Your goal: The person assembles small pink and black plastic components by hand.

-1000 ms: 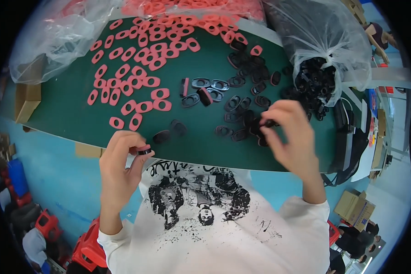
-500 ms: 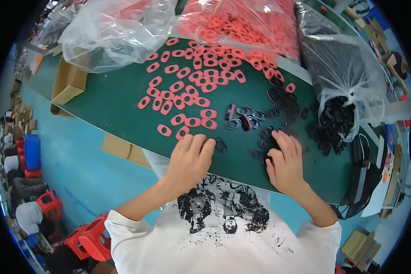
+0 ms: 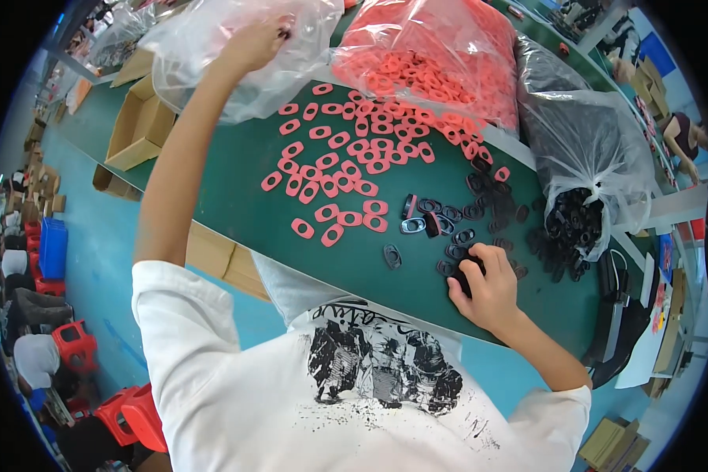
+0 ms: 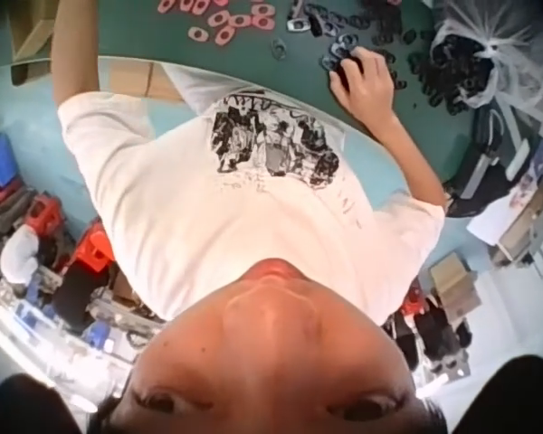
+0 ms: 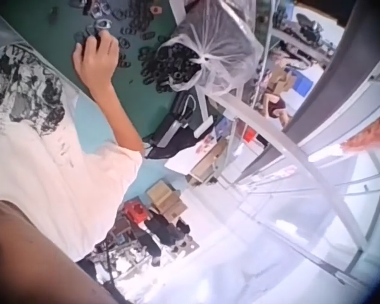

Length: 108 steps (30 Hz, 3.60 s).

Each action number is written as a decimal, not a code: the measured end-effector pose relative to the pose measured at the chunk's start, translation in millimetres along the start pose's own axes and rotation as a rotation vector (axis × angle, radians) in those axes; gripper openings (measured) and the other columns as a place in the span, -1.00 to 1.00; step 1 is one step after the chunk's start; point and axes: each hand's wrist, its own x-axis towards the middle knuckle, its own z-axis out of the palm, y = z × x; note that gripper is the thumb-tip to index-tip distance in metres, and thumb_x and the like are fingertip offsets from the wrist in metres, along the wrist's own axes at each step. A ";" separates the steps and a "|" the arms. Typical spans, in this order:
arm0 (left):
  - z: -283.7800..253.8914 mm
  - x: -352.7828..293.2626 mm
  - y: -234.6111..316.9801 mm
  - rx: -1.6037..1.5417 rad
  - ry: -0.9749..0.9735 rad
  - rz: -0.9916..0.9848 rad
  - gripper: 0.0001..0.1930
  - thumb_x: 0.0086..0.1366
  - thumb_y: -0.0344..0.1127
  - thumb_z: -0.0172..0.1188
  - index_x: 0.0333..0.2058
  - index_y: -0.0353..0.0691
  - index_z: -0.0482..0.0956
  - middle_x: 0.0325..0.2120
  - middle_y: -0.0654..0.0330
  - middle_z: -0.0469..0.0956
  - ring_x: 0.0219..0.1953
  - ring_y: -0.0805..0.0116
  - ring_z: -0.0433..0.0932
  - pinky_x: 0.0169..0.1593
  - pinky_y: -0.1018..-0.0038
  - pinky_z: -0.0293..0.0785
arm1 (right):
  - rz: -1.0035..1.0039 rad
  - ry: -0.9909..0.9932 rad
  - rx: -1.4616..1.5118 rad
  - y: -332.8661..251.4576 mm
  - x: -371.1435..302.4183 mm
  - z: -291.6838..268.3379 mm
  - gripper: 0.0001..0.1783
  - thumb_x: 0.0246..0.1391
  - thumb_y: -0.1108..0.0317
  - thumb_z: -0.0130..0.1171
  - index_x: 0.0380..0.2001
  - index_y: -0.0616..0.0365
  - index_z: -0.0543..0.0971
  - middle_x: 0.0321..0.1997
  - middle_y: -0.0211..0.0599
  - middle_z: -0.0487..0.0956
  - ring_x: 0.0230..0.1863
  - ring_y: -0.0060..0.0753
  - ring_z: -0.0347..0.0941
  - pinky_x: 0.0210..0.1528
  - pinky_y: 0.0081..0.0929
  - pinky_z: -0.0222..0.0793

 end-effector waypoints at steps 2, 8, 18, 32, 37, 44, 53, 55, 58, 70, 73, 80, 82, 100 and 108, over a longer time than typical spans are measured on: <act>10.6 -7.6 -52.5 0.108 -0.234 -0.034 -0.69 0.30 -0.24 -0.07 -0.24 -0.35 0.56 -0.22 -0.23 0.57 -0.19 -0.19 0.57 -0.07 0.03 0.46 | 0.003 0.017 -0.004 0.3 5.8 -0.6 -0.61 -0.29 0.41 0.40 -0.34 0.23 0.47 -0.07 -0.01 0.43 -0.19 0.02 0.41 -0.28 -0.22 0.42; 10.8 -68.7 -53.9 0.055 -0.580 -0.166 -0.71 0.28 -0.26 -0.05 -0.33 -0.40 0.51 -0.37 -0.22 0.56 -0.25 -0.19 0.55 -0.09 0.03 0.40 | -0.078 0.034 0.036 12.5 -5.4 4.3 -0.59 -0.29 0.46 0.40 -0.30 0.23 0.48 -0.16 -0.06 0.46 -0.27 -0.04 0.42 -0.31 -0.27 0.42; 27.2 -59.0 -38.4 -0.150 -0.181 -0.057 -0.65 0.28 -0.21 -0.07 -0.08 -0.29 0.49 -0.23 -0.18 0.56 -0.13 -0.15 0.54 -0.03 0.11 0.46 | -0.039 -0.052 0.002 -2.8 13.7 -5.7 -0.46 -0.33 0.41 0.45 -0.16 0.17 0.52 -0.07 -0.05 0.43 -0.20 -0.03 0.41 -0.26 -0.25 0.43; -6.8 -30.9 -46.2 0.141 -0.390 -0.172 -0.77 0.18 -0.29 0.12 -0.40 -0.35 0.64 -0.50 -0.19 0.59 -0.45 -0.15 0.59 -0.32 0.06 0.50 | -0.039 -0.068 -0.078 0.3 18.3 -4.2 -0.45 -0.26 0.38 0.38 -0.07 0.17 0.56 -0.01 -0.18 0.49 -0.16 -0.05 0.43 -0.22 -0.32 0.45; -72.1 -138.3 231.5 -0.551 0.010 0.168 -0.50 -0.07 -0.25 0.40 -0.11 -0.21 0.51 -0.12 0.06 0.53 0.03 0.02 0.51 0.17 0.17 0.38 | 0.025 -0.002 -0.052 7.4 0.5 3.1 -0.34 -0.24 0.23 0.40 0.03 0.11 0.51 0.11 -0.12 0.42 0.07 0.04 0.35 0.04 -0.05 0.31; -7.7 -145.6 301.5 -0.550 -0.049 0.168 -0.24 -0.01 -0.14 0.40 0.17 -0.28 0.35 0.16 -0.24 0.25 0.23 -0.23 0.21 0.26 0.01 0.18 | 0.034 -0.155 -0.109 7.8 14.6 1.8 -0.30 -0.15 0.09 0.35 0.12 0.02 0.48 0.29 -0.08 0.31 0.29 0.13 0.19 0.27 0.10 0.04; 4.5 -139.3 297.5 -0.649 -0.002 0.311 -0.60 -0.09 -0.41 0.31 -0.20 -0.26 0.46 -0.28 0.10 0.37 -0.24 0.12 0.39 -0.19 0.26 0.38 | -0.036 0.016 0.075 17.3 14.3 0.6 -0.42 -0.41 0.36 0.40 -0.15 0.14 0.53 -0.01 -0.11 0.44 0.00 -0.02 0.36 0.00 -0.14 0.27; 6.4 -138.9 297.7 -0.689 0.036 0.306 -0.63 -0.12 -0.46 0.28 -0.25 -0.25 0.46 -0.32 0.11 0.36 -0.30 0.14 0.38 -0.26 0.28 0.38 | -0.041 0.025 0.117 18.0 12.1 1.2 -0.44 -0.41 0.36 0.39 -0.17 0.14 0.53 -0.06 -0.13 0.43 -0.01 -0.02 0.36 0.00 -0.13 0.28; 8.2 -139.7 295.9 -0.665 0.088 0.295 -0.73 -0.15 -0.45 0.25 -0.38 -0.25 0.44 -0.38 0.14 0.33 -0.36 0.19 0.34 -0.33 0.34 0.30 | -0.067 -0.013 0.119 19.4 13.9 -1.1 -0.47 -0.41 0.38 0.38 -0.20 0.15 0.53 -0.12 -0.14 0.44 -0.02 -0.02 0.36 -0.02 -0.12 0.30; -56.6 -79.0 162.8 -0.639 0.374 -0.061 -0.89 0.02 -0.47 0.26 -0.45 -0.20 0.50 -0.61 0.27 0.50 -0.62 0.48 0.50 -0.51 0.52 0.43 | -0.155 0.037 0.161 24.8 11.3 0.1 -0.59 -0.38 0.50 0.32 -0.31 0.23 0.53 -0.28 -0.11 0.51 -0.35 -0.04 0.48 -0.37 -0.27 0.43; -34.4 -63.3 26.4 -0.364 0.320 -0.150 -0.87 0.22 -0.34 0.18 -0.40 -0.29 0.52 -0.68 0.26 0.41 -0.62 0.53 0.36 -0.51 0.54 0.31 | -0.166 0.025 0.219 24.9 15.6 -1.1 -0.63 -0.30 0.52 0.31 -0.28 0.25 0.52 -0.30 -0.10 0.51 -0.34 -0.14 0.49 -0.36 -0.32 0.44; 0.6 -68.2 -100.8 -0.082 -0.032 -0.490 -0.50 0.29 0.08 0.04 -0.44 -0.33 0.61 -0.59 -0.08 0.56 -0.45 0.01 0.61 -0.28 0.15 0.47 | 0.888 0.163 2.002 26.9 85.3 -30.0 -0.72 0.19 0.10 0.06 -0.26 0.09 0.44 -0.37 -0.36 0.38 -0.40 -0.43 0.34 -0.50 -0.57 0.23; 14.3 -61.4 -104.6 -0.051 -0.033 -0.560 -0.44 0.27 0.15 0.01 -0.42 -0.33 0.64 -0.50 -0.14 0.61 -0.37 -0.13 0.62 -0.19 0.08 0.48 | 1.127 0.202 1.847 13.5 129.6 -23.7 -0.73 0.19 0.09 0.07 -0.26 0.06 0.45 -0.32 -0.38 0.40 -0.37 -0.44 0.34 -0.55 -0.57 0.21; -18.0 -89.7 -84.0 -0.374 -0.017 -0.965 -0.60 0.34 -0.19 -0.22 -0.22 -0.30 0.59 -0.23 -0.19 0.59 -0.21 -0.14 0.60 -0.12 0.06 0.48 | 0.350 -0.195 0.866 -90.7 485.5 207.6 -0.39 0.05 -0.14 0.15 -0.57 0.32 0.61 -0.58 -0.05 0.58 -0.52 -0.25 0.56 -0.43 -0.25 0.47; -53.5 -71.9 -5.5 -0.290 0.366 -0.388 -0.72 0.19 -0.35 0.04 -0.21 -0.42 0.57 -0.34 -0.14 0.62 -0.29 0.04 0.64 -0.18 0.24 0.51 | -0.137 -0.075 0.692 -15.4 381.0 54.9 -0.66 0.21 0.15 0.02 -0.26 0.21 0.60 -0.37 -0.26 0.62 -0.45 -0.42 0.52 -0.34 -0.42 0.44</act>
